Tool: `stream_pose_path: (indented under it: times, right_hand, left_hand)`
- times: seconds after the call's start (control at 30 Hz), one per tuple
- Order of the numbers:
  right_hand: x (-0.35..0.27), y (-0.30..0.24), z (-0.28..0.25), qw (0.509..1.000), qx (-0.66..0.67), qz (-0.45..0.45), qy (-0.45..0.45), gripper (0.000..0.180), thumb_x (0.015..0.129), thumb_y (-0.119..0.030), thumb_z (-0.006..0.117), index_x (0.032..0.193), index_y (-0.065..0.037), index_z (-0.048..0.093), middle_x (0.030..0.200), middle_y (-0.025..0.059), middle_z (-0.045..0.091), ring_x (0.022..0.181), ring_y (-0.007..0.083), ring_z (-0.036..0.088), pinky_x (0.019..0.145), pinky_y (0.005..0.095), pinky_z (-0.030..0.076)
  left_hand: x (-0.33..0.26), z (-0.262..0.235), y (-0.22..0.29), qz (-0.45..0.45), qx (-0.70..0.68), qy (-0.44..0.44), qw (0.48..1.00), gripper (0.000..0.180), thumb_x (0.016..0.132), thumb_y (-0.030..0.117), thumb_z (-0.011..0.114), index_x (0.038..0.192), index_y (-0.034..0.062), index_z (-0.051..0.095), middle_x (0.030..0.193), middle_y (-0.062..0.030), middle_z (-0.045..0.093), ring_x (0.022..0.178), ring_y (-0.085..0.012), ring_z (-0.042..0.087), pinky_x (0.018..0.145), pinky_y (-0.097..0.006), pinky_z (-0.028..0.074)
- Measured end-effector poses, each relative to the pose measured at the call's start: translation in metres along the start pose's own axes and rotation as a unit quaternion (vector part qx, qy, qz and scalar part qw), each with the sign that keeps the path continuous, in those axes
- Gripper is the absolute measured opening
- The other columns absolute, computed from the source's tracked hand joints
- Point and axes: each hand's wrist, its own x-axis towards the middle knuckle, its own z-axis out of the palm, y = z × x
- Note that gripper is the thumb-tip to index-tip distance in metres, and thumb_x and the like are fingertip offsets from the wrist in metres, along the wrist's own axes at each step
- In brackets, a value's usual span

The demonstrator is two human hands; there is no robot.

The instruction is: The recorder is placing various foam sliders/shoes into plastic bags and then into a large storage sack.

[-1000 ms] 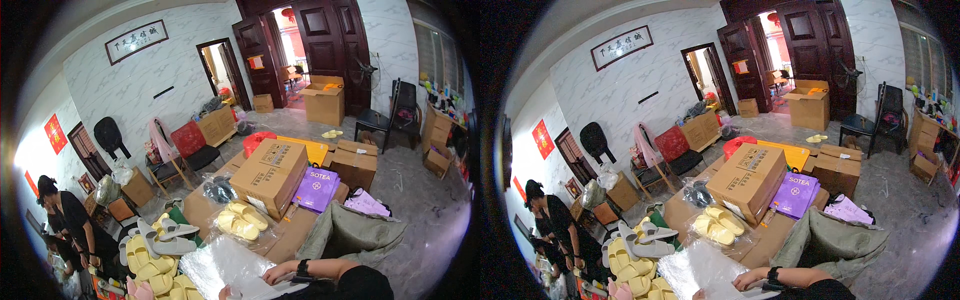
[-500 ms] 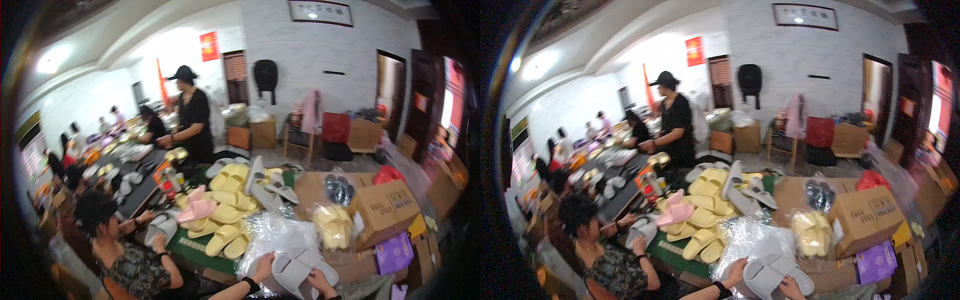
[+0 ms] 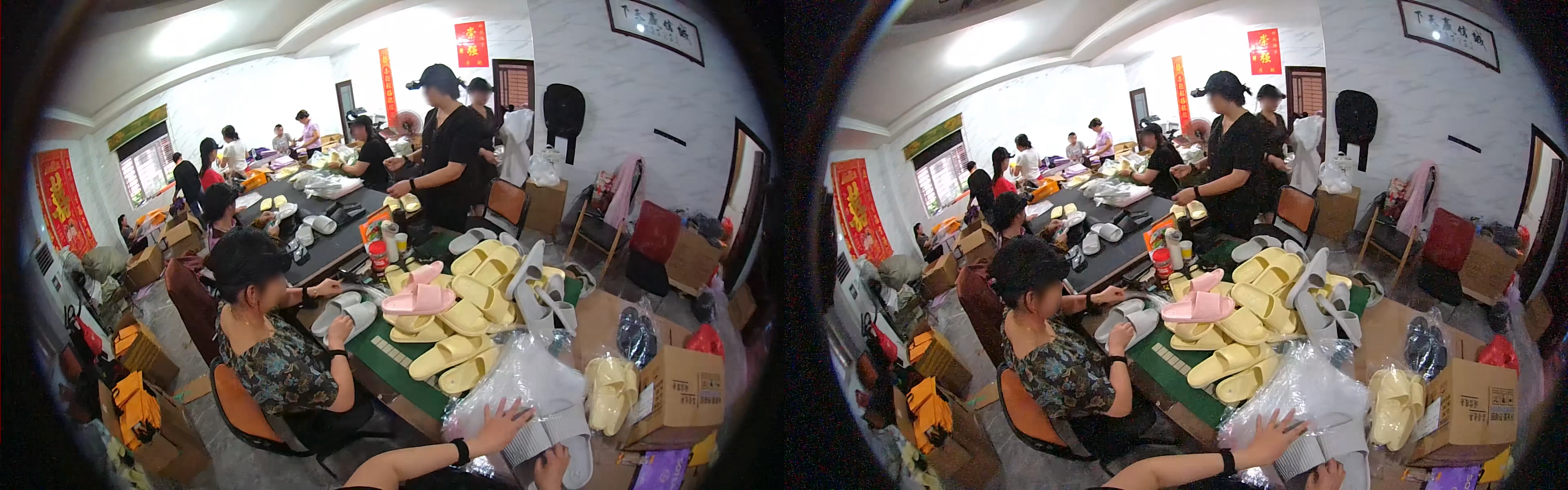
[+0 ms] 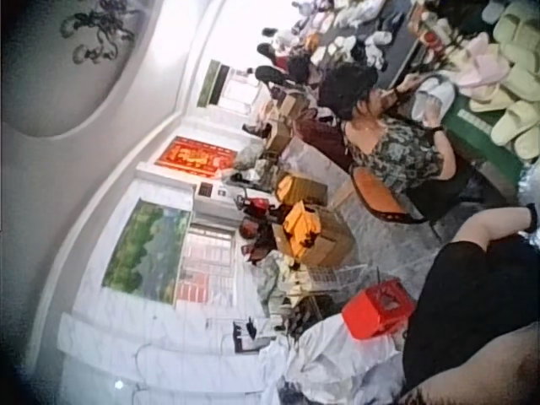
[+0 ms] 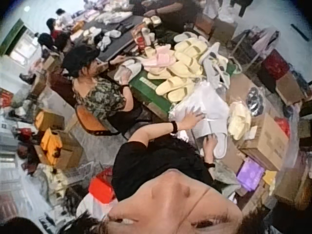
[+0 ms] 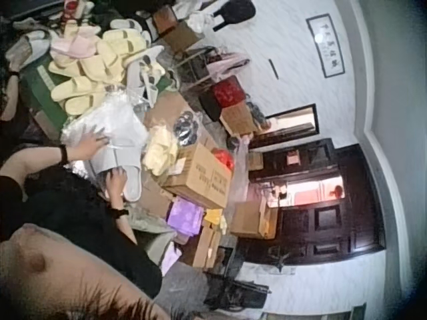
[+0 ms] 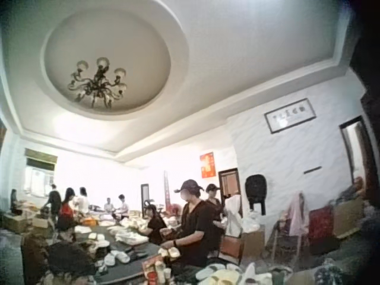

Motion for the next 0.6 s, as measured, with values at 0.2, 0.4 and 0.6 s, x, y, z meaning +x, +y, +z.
stream_pose_path:
  times: [0.2, 0.4, 0.6]
  right_hand:
    - [0.003, -0.013, 0.021, 0.993, 0.089, 0.078, -0.006, 0.025, 0.06, -0.009, 0.059, 0.082, 0.0, 0.052, 0.095, 0.0193, 0.046, 0.093, 0.0393, 0.043, 0.075, 0.0488, 0.035]
    - [0.016, -0.017, 0.03, 0.982, 0.078, 0.17, 0.009, 0.029, 0.067, -0.013, 0.061, 0.091, 0.001, 0.053, 0.103, 0.0207, 0.046, 0.097, 0.0398, 0.042, 0.077, 0.0481, 0.035]
    - [0.016, -0.005, 0.077, 0.981, -0.063, 0.169, 0.071, 0.04, 0.069, -0.02, 0.063, 0.101, 0.002, 0.053, 0.111, 0.0267, 0.045, 0.102, 0.043, 0.042, 0.082, 0.0507, 0.036]
  left_hand:
    - [-0.003, 0.002, 0.007, 0.064, -0.007, 0.002, 0.998, 0.061, 0.085, 0.01, 0.041, 0.137, 0.0388, 0.025, 0.147, -0.009, 0.012, 0.13, -0.0469, 0.016, 0.095, -0.069, 0.018]
    - [-0.009, -0.005, 0.017, 0.119, -0.049, 0.005, 0.992, 0.063, 0.082, 0.008, 0.047, 0.137, 0.0349, 0.029, 0.146, -0.0132, 0.013, 0.129, -0.0475, 0.014, 0.097, -0.065, 0.019]
    - [-0.02, -0.017, 0.024, 0.218, -0.084, -0.077, 0.969, 0.058, 0.087, 0.013, 0.046, 0.138, 0.0331, 0.027, 0.145, -0.0174, 0.012, 0.129, -0.049, 0.015, 0.099, -0.063, 0.021]
